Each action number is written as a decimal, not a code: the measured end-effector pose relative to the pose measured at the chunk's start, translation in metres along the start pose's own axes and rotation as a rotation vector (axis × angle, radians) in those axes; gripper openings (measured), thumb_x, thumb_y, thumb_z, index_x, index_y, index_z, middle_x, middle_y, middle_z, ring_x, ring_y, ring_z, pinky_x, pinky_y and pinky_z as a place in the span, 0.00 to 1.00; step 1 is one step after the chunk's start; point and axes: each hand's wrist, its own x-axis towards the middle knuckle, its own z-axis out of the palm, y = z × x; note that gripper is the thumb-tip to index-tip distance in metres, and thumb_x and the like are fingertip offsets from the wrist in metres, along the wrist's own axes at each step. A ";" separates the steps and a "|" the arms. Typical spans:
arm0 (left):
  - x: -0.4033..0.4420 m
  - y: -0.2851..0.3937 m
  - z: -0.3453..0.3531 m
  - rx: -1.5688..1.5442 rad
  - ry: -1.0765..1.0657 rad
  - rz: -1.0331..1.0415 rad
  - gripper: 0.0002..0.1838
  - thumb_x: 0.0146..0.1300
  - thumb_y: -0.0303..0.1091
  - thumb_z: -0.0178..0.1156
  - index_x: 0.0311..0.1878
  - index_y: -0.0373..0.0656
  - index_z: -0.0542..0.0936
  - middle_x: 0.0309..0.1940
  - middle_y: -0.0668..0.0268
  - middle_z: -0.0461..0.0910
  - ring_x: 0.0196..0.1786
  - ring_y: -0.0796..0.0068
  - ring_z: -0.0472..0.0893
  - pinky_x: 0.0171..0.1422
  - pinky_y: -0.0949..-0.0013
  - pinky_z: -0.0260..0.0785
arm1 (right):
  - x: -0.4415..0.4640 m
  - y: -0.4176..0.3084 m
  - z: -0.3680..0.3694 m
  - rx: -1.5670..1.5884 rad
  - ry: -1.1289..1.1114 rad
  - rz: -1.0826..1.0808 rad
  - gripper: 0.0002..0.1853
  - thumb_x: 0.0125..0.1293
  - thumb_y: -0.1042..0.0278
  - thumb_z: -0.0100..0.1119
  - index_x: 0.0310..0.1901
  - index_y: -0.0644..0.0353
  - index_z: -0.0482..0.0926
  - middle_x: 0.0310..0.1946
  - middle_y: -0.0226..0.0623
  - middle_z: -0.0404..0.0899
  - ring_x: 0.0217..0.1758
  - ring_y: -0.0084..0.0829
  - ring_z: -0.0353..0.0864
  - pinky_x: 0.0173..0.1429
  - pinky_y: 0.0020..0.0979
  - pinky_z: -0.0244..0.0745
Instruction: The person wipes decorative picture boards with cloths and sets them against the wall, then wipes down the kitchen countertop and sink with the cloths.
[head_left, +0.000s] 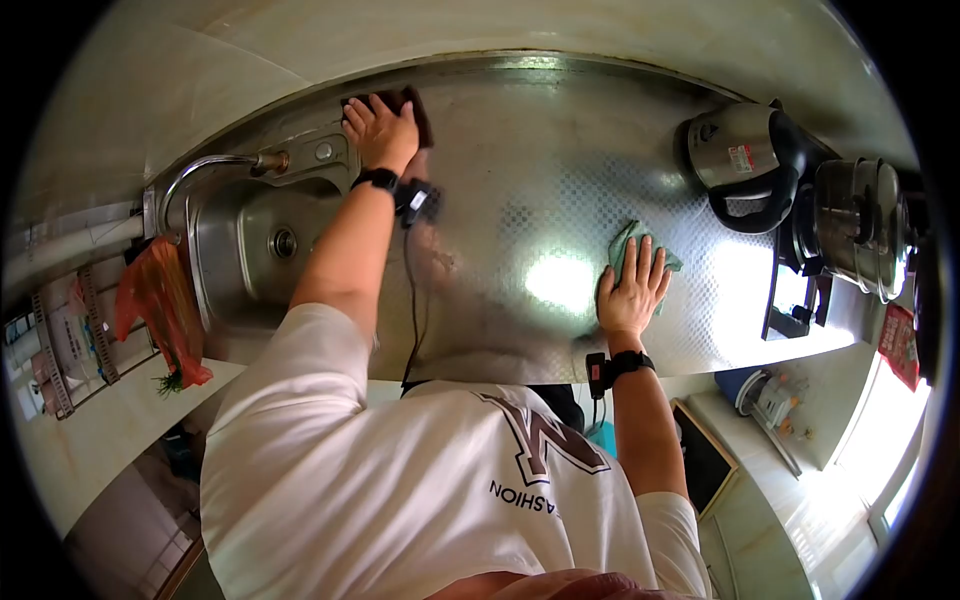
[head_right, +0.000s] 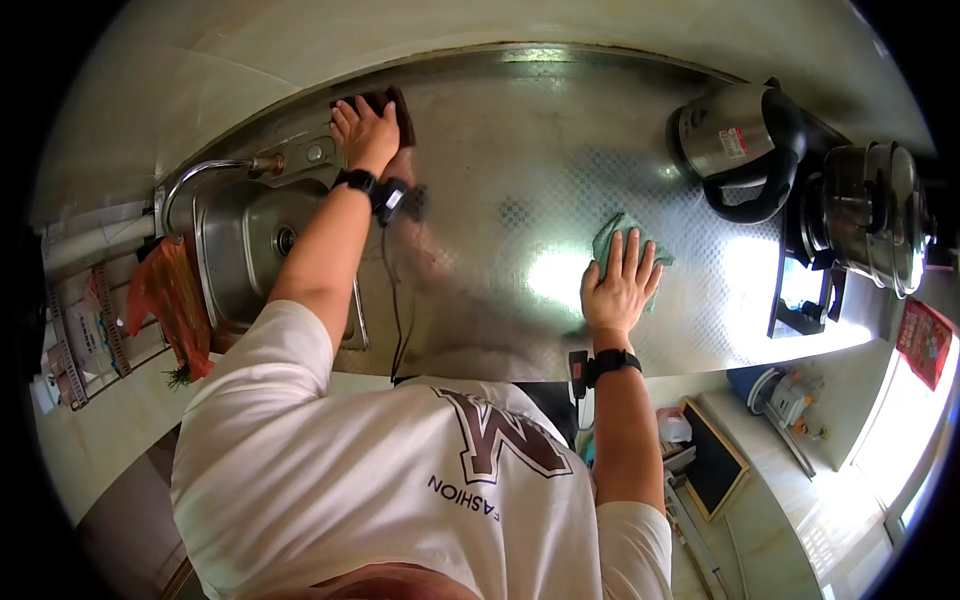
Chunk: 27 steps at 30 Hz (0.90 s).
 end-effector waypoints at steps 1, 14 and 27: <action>0.001 0.028 0.001 0.025 -0.059 -0.113 0.45 0.76 0.63 0.43 0.80 0.32 0.56 0.82 0.37 0.47 0.85 0.41 0.44 0.86 0.46 0.33 | 0.004 0.005 0.002 0.003 0.006 -0.005 0.34 0.68 0.52 0.53 0.75 0.49 0.70 0.81 0.37 0.59 0.85 0.49 0.49 0.85 0.57 0.36; -0.135 0.228 0.035 -0.149 -0.276 1.233 0.40 0.72 0.65 0.51 0.79 0.49 0.66 0.83 0.57 0.55 0.85 0.57 0.49 0.88 0.52 0.38 | -0.007 -0.015 0.036 0.020 0.014 -0.003 0.33 0.68 0.53 0.53 0.74 0.49 0.71 0.80 0.37 0.61 0.84 0.50 0.51 0.84 0.59 0.38; -0.024 -0.011 0.026 0.000 0.039 0.379 0.40 0.74 0.62 0.50 0.80 0.45 0.62 0.82 0.50 0.54 0.84 0.48 0.52 0.86 0.46 0.41 | -0.019 -0.010 0.026 0.019 0.037 -0.047 0.33 0.68 0.52 0.54 0.74 0.49 0.71 0.79 0.37 0.62 0.84 0.50 0.52 0.84 0.58 0.39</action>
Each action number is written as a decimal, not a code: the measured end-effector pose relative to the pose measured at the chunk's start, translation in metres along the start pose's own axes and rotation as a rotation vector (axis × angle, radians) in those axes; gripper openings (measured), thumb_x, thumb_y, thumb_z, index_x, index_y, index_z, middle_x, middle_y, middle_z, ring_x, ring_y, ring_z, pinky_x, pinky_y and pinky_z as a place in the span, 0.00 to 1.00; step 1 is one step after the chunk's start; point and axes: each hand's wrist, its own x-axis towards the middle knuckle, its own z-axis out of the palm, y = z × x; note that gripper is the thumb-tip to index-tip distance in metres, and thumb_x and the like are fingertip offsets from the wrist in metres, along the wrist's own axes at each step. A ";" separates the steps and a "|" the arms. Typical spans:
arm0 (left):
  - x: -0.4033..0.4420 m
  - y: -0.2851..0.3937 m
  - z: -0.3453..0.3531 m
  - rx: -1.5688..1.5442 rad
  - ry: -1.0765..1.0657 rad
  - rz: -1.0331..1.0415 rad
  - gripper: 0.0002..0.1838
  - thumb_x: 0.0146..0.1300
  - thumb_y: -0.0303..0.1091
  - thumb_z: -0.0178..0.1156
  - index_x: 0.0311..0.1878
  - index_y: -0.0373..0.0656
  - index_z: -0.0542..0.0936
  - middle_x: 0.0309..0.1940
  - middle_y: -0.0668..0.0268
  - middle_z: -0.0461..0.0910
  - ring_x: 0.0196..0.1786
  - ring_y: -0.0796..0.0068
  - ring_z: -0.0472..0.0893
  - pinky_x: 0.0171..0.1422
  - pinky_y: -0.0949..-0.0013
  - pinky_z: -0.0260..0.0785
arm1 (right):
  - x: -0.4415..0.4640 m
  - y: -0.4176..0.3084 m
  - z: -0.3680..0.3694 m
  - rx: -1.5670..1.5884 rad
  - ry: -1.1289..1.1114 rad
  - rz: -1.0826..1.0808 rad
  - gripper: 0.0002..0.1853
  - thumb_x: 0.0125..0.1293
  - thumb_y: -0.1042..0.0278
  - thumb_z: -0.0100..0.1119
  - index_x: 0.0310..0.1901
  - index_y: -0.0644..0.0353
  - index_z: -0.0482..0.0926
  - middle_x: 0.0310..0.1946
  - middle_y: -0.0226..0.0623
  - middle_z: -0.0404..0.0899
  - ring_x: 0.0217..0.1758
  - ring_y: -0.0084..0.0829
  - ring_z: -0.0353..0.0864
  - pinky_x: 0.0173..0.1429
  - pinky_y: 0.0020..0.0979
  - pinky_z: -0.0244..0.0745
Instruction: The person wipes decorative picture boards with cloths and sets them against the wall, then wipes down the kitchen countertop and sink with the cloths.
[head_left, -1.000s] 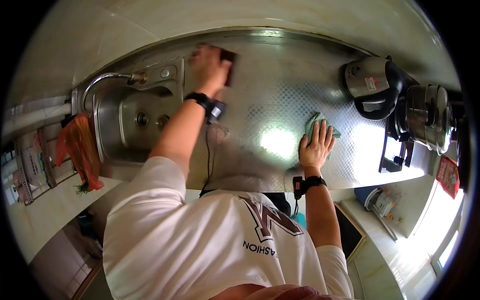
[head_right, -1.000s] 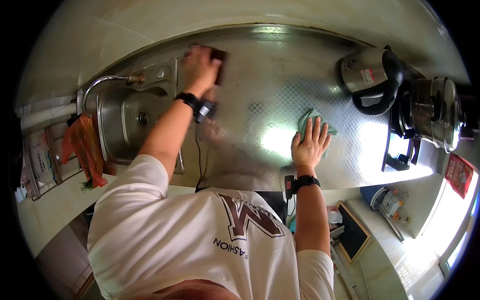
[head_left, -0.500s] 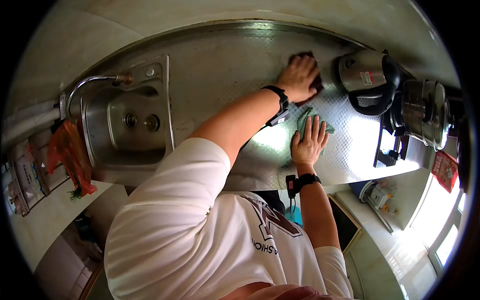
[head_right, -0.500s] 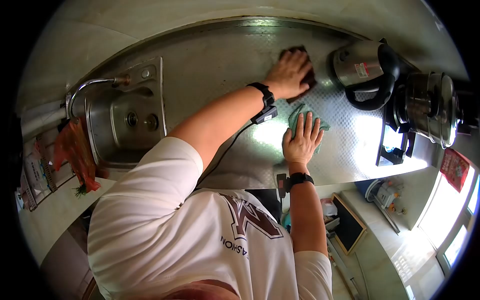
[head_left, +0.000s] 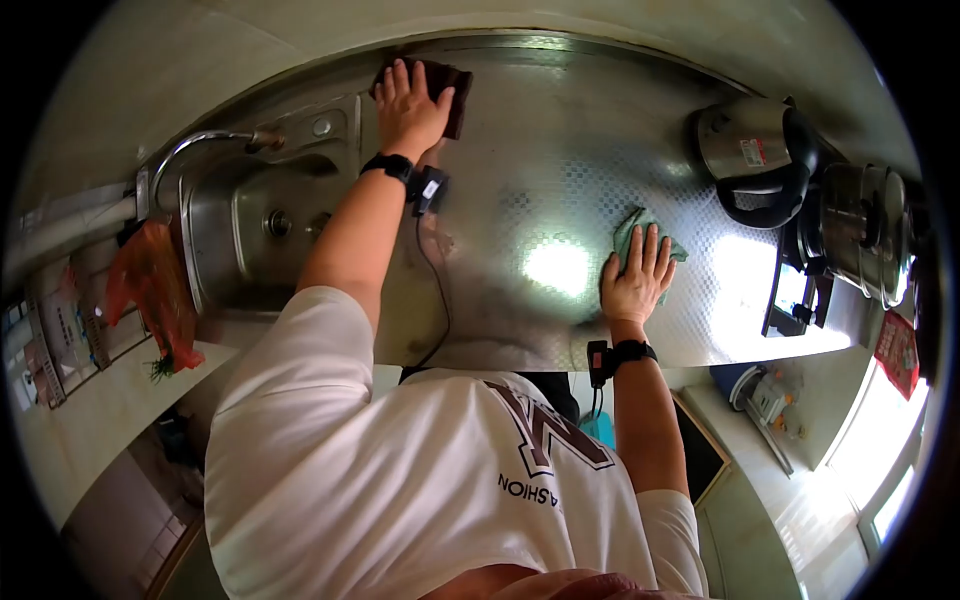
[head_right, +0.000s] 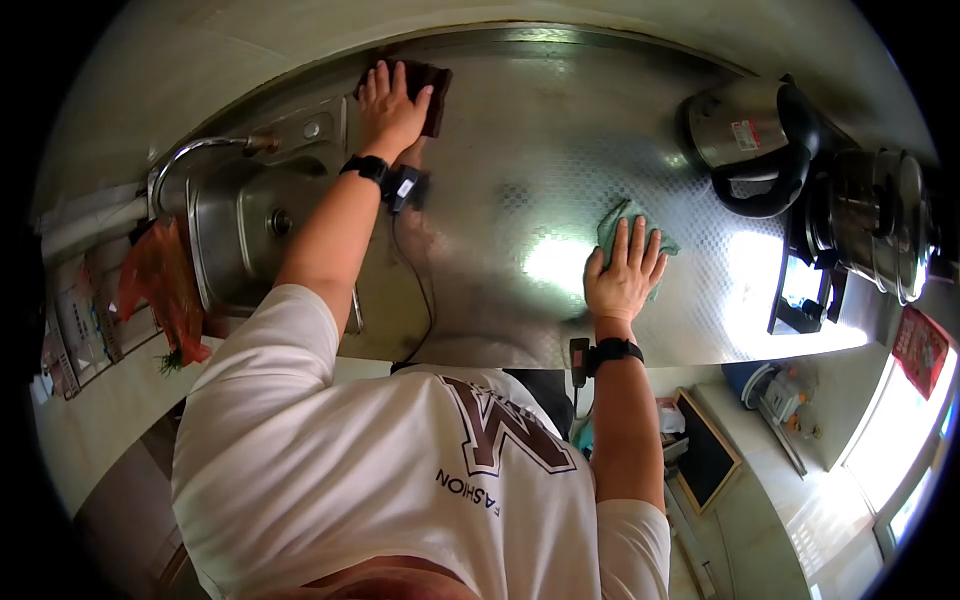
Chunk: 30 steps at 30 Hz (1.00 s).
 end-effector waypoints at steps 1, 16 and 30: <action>-0.007 0.000 -0.002 0.009 -0.002 -0.059 0.41 0.73 0.62 0.50 0.80 0.44 0.62 0.82 0.49 0.54 0.83 0.48 0.52 0.86 0.46 0.41 | -0.006 -0.004 -0.001 -0.008 0.004 0.004 0.33 0.68 0.52 0.54 0.75 0.49 0.70 0.80 0.37 0.62 0.84 0.50 0.52 0.84 0.57 0.39; -0.233 -0.090 -0.107 0.146 -0.088 0.015 0.37 0.77 0.58 0.46 0.80 0.44 0.62 0.82 0.55 0.56 0.85 0.57 0.51 0.87 0.49 0.35 | -0.113 -0.036 -0.042 -0.020 0.051 -0.016 0.32 0.71 0.50 0.51 0.75 0.48 0.69 0.80 0.35 0.61 0.84 0.48 0.53 0.85 0.56 0.40; -0.652 -0.007 -0.128 0.016 -0.073 -0.010 0.33 0.66 0.35 0.55 0.76 0.44 0.68 0.81 0.53 0.56 0.83 0.47 0.54 0.85 0.41 0.40 | -0.231 0.078 0.002 0.008 0.160 -0.039 0.31 0.72 0.47 0.46 0.75 0.43 0.69 0.80 0.34 0.62 0.84 0.47 0.54 0.84 0.59 0.41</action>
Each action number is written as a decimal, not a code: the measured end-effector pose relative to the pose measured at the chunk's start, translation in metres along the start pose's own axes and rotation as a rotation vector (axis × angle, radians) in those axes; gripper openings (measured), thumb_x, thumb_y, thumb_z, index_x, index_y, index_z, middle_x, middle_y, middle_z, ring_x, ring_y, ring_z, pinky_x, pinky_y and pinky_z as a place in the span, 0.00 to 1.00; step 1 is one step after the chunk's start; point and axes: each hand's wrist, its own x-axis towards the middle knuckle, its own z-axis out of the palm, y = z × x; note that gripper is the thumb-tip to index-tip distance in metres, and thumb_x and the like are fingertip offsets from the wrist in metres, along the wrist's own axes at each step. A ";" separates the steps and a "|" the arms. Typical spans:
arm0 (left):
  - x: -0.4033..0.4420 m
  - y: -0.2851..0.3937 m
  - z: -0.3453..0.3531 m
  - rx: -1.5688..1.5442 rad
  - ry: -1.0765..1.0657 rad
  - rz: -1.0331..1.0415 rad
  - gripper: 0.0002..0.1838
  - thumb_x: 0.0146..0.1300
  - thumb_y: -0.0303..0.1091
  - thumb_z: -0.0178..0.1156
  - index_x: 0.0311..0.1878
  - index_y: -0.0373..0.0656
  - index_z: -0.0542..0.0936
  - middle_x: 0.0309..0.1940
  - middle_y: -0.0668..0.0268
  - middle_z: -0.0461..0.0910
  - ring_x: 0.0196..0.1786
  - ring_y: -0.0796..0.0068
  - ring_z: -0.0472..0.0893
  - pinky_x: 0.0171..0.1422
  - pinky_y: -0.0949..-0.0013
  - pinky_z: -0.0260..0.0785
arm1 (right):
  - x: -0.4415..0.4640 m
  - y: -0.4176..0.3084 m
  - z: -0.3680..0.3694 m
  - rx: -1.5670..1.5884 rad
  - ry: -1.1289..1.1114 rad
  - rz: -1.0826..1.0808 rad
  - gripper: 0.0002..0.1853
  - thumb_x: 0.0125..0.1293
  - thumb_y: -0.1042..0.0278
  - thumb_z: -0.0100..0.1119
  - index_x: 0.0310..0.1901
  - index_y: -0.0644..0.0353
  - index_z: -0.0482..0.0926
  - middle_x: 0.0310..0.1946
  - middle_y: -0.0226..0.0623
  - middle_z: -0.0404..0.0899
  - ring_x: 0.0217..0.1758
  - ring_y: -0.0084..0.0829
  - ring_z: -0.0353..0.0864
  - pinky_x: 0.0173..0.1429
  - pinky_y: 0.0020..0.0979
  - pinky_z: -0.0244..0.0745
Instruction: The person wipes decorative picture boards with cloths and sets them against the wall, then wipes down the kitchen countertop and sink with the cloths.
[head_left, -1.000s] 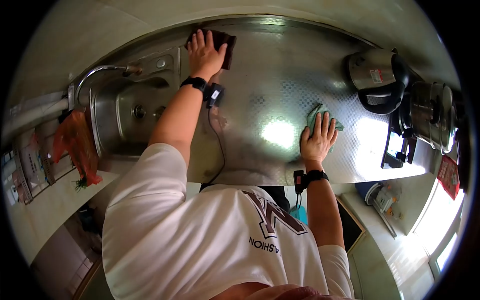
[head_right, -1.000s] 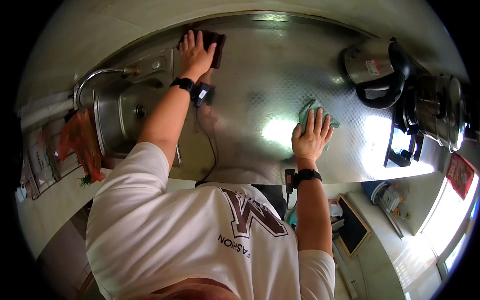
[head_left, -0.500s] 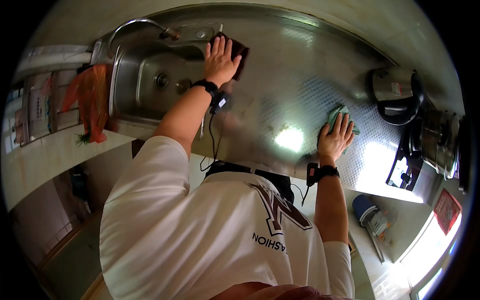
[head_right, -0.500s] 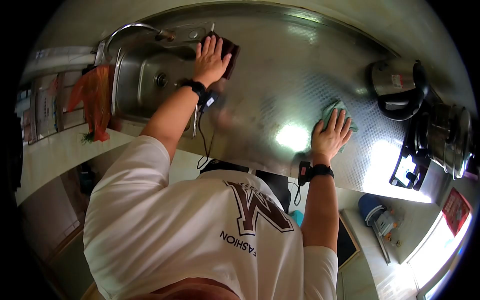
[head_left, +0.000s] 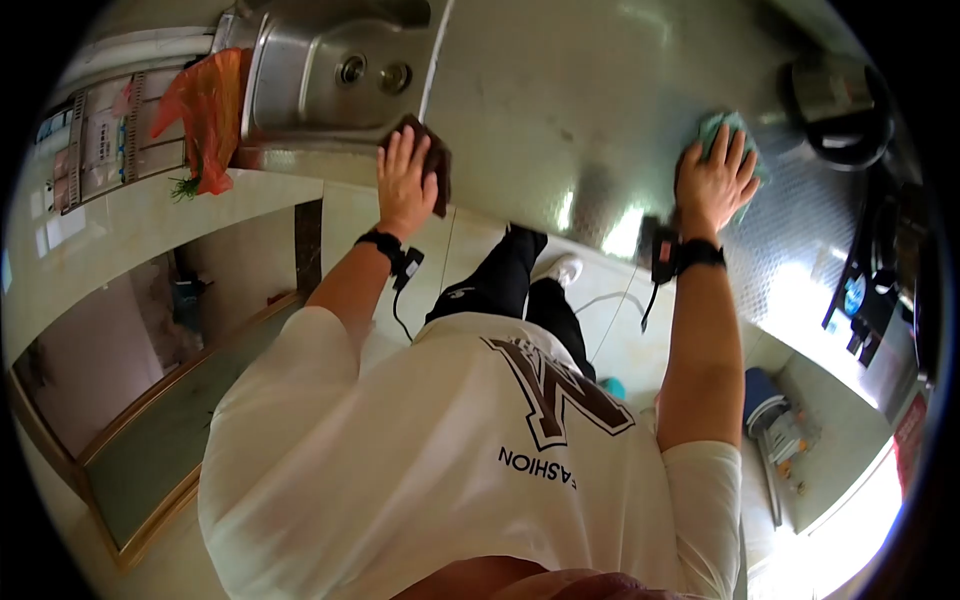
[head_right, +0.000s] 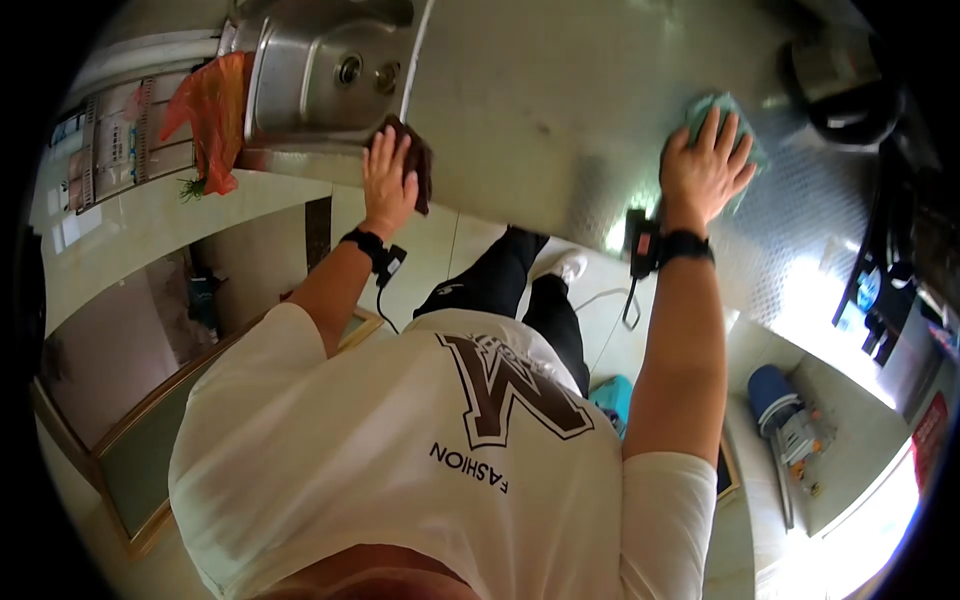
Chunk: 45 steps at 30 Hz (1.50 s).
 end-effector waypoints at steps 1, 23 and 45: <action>-0.008 0.005 0.014 -0.013 0.030 0.010 0.34 0.65 0.34 0.55 0.76 0.45 0.68 0.81 0.53 0.56 0.82 0.47 0.54 0.85 0.41 0.40 | -0.008 0.009 0.011 0.003 0.017 -0.006 0.31 0.72 0.47 0.46 0.76 0.43 0.68 0.80 0.34 0.62 0.84 0.47 0.54 0.84 0.59 0.41; -0.211 -0.079 -0.049 0.016 0.051 0.028 0.30 0.74 0.40 0.49 0.79 0.49 0.65 0.83 0.60 0.53 0.84 0.52 0.52 0.85 0.44 0.44 | -0.365 -0.098 -0.118 0.151 -0.181 -0.255 0.26 0.79 0.52 0.46 0.76 0.41 0.68 0.80 0.26 0.61 0.86 0.39 0.50 0.87 0.49 0.41; -0.676 -0.622 -0.366 -1.927 0.202 -0.788 0.28 0.79 0.50 0.45 0.73 0.42 0.68 0.72 0.63 0.72 0.75 0.66 0.67 0.80 0.50 0.54 | -0.813 -0.342 -0.365 1.756 -0.347 1.094 0.24 0.79 0.46 0.48 0.60 0.58 0.79 0.54 0.39 0.84 0.55 0.44 0.85 0.59 0.48 0.81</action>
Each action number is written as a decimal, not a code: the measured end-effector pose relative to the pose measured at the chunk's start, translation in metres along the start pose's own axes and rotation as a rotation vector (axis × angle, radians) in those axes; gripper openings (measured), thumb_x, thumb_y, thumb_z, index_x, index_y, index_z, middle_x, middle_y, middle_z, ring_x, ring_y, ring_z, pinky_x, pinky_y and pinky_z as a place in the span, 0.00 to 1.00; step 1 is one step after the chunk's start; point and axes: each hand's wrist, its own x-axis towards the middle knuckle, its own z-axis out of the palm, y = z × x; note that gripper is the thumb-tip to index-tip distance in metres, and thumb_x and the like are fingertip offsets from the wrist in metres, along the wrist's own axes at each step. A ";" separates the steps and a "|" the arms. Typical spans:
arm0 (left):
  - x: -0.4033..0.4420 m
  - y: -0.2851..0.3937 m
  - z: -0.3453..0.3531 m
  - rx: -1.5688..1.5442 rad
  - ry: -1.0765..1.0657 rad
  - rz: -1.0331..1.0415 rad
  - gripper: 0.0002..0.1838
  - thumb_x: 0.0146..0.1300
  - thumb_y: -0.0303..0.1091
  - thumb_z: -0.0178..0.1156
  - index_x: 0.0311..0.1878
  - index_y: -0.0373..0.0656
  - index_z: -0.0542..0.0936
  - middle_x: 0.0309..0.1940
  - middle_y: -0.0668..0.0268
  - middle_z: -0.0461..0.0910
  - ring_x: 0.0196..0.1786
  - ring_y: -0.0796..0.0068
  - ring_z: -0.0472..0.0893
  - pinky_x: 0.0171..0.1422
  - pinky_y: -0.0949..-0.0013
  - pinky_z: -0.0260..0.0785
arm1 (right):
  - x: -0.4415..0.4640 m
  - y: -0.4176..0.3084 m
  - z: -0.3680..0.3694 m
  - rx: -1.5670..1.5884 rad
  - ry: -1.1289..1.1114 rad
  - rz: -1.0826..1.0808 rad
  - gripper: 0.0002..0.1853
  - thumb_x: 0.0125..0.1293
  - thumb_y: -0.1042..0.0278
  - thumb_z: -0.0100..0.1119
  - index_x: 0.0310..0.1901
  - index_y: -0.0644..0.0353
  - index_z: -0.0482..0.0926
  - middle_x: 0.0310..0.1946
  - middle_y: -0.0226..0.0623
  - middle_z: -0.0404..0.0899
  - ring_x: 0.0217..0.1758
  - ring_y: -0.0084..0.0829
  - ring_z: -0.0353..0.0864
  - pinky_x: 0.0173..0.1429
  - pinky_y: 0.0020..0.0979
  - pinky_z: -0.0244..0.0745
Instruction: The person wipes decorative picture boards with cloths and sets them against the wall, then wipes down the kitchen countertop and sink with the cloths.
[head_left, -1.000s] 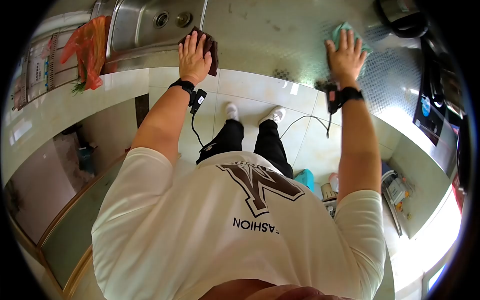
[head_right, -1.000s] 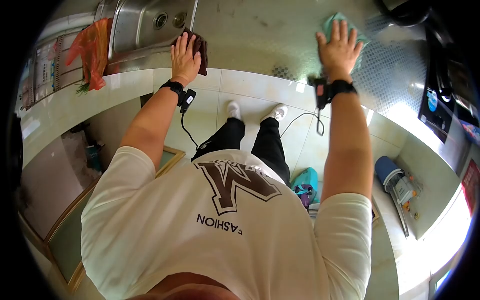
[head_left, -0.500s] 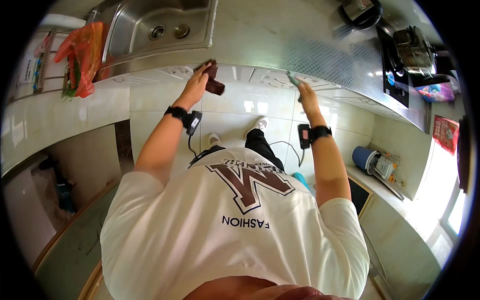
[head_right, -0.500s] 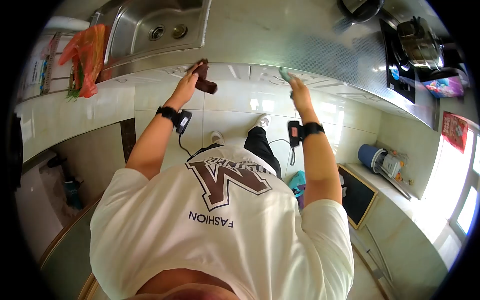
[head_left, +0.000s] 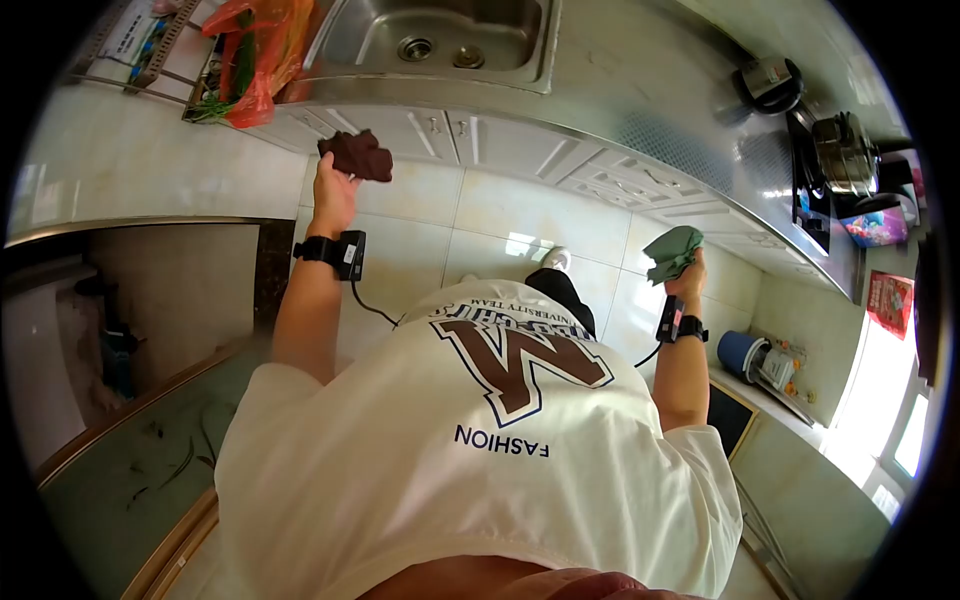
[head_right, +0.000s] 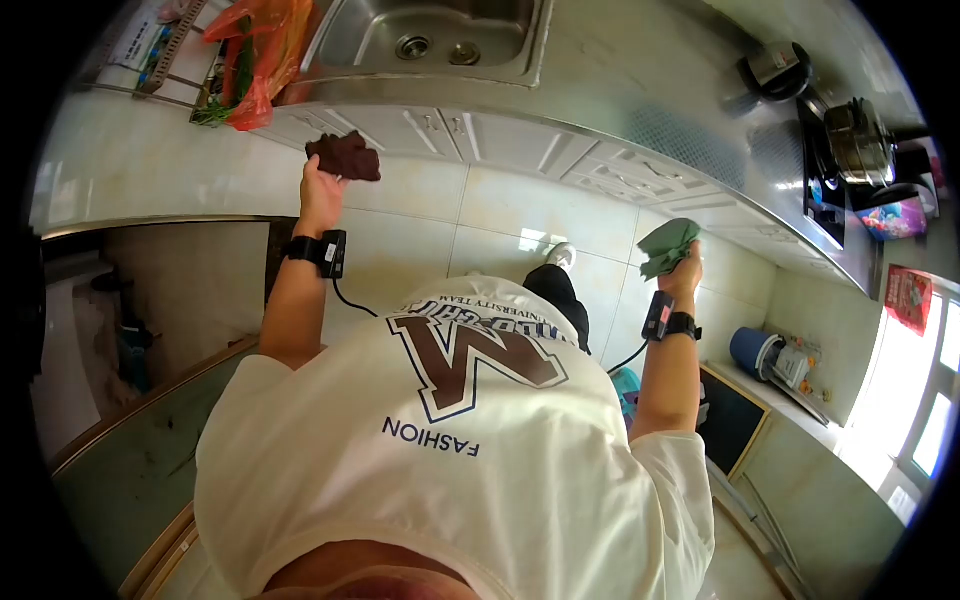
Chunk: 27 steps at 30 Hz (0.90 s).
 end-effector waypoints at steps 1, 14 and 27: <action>0.006 0.018 0.002 -0.002 0.001 0.009 0.28 0.79 0.50 0.45 0.73 0.42 0.68 0.72 0.63 0.72 0.75 0.66 0.67 0.80 0.50 0.54 | 0.001 -0.002 0.024 0.002 -0.004 -0.047 0.24 0.79 0.47 0.48 0.60 0.58 0.79 0.54 0.39 0.84 0.55 0.44 0.85 0.58 0.47 0.82; 0.302 -0.088 0.170 1.707 -0.421 0.836 0.25 0.75 0.47 0.54 0.72 0.50 0.75 0.79 0.56 0.63 0.82 0.49 0.56 0.84 0.42 0.46 | 0.316 0.094 0.379 -1.498 0.124 -0.952 0.23 0.81 0.51 0.42 0.68 0.48 0.76 0.71 0.36 0.74 0.77 0.51 0.62 0.80 0.53 0.55; 0.679 0.033 0.088 1.860 0.317 0.550 0.38 0.76 0.58 0.50 0.80 0.44 0.61 0.81 0.48 0.55 0.81 0.39 0.55 0.80 0.34 0.50 | 0.412 0.087 0.665 -1.732 -0.224 -1.107 0.29 0.80 0.51 0.46 0.78 0.51 0.64 0.82 0.31 0.58 0.86 0.45 0.49 0.86 0.50 0.40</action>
